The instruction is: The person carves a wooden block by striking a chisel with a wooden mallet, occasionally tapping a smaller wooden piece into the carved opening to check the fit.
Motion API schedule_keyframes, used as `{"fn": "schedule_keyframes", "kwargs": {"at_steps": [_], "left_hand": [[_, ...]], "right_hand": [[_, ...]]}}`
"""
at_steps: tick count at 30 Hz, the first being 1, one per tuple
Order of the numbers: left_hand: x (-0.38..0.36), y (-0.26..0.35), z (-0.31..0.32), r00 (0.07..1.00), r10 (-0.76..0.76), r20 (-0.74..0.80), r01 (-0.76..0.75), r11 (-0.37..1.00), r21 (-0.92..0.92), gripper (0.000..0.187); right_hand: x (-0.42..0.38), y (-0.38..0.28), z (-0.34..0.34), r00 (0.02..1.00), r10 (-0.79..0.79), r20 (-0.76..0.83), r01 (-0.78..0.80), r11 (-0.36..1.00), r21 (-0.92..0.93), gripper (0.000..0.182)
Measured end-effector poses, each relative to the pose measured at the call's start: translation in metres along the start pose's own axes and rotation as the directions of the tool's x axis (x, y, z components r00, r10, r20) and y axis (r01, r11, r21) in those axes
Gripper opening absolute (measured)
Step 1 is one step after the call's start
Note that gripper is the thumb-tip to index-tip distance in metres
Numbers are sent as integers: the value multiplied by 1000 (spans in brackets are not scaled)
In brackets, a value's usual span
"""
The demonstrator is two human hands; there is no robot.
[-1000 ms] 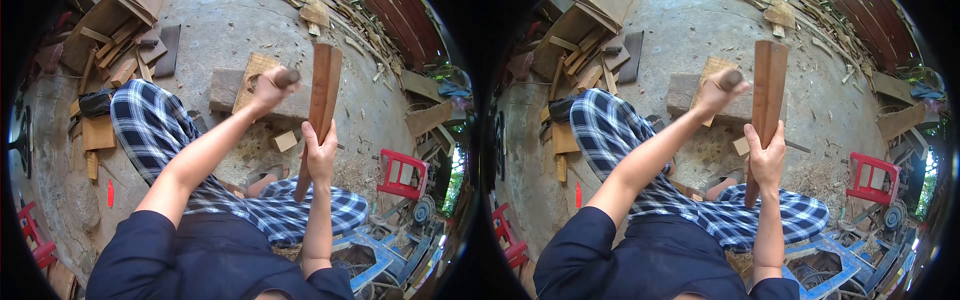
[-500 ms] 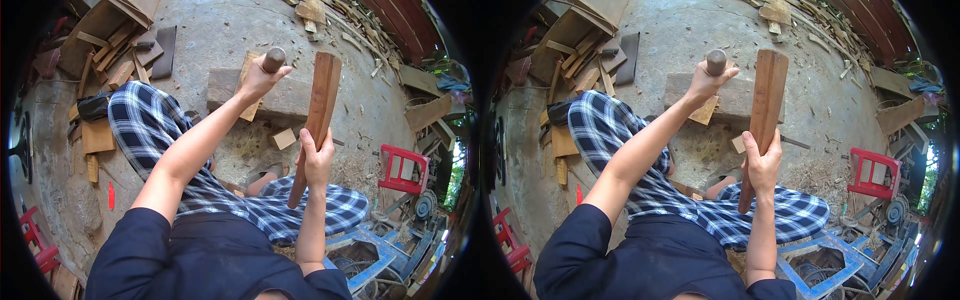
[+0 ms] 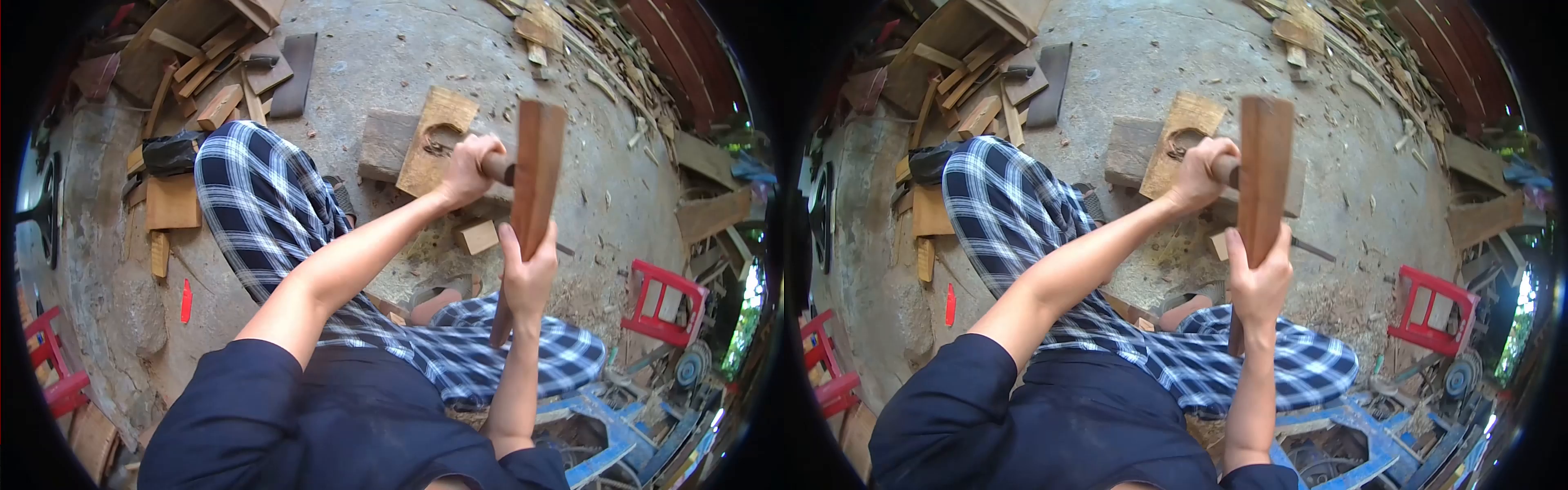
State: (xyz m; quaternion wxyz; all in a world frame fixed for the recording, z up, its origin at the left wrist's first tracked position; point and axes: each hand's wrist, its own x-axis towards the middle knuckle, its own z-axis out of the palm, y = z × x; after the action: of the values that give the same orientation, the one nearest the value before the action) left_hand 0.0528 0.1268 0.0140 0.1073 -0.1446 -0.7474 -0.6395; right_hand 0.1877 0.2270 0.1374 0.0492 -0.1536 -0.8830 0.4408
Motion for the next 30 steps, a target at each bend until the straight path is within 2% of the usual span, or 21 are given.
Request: {"fn": "schedule_keyframes", "kwargs": {"at_steps": [1,2,4,5,7,9,10,11,13,14,20,23,27,30], "left_hand": [[-3,-1,-3,999,37,5,-37,999,-2,22],[-3,-5,-6,999,49,22,-50,999,22,22],[-7,-7,-5,997,59,41,-61,998,34,24],[-5,-6,-4,997,68,44,-69,997,29,24],[-1,-2,-4,997,62,44,-64,997,46,24],[13,-1,-6,999,-48,20,49,994,-95,18],[24,4,-16,995,-88,42,95,973,-211,17],[34,9,-23,987,-156,-22,148,967,-206,18],[52,14,-42,928,-364,78,371,881,-294,20],[56,13,-48,925,-372,75,377,880,-289,20],[56,4,-48,940,-333,68,337,890,-307,23],[50,3,-44,928,-345,140,372,879,-298,28],[47,15,-39,952,-265,150,291,938,-191,25],[36,23,-27,970,-188,156,206,973,-108,23]], "right_hand": [[-2,-4,2,999,-36,-26,36,999,-10,43],[-10,-13,-4,997,77,-2,-76,981,178,44],[-15,-18,2,993,-10,-118,51,936,349,46],[-12,-23,3,983,-50,-177,117,910,397,47],[-6,-22,2,995,-39,-92,70,931,359,46],[-1,-20,4,999,44,12,-46,970,237,44],[-1,-9,8,999,45,22,-50,952,302,43],[-4,0,11,998,52,39,-63,930,363,42],[-7,2,12,997,70,34,-78,914,399,41],[-6,2,12,998,66,13,-64,894,443,40],[-7,0,8,996,81,27,-85,898,432,38],[-7,2,7,995,89,43,-99,900,423,38],[-2,-15,-2,998,56,38,-66,920,385,40],[-2,-41,-8,974,-110,-196,193,858,476,45]]}}
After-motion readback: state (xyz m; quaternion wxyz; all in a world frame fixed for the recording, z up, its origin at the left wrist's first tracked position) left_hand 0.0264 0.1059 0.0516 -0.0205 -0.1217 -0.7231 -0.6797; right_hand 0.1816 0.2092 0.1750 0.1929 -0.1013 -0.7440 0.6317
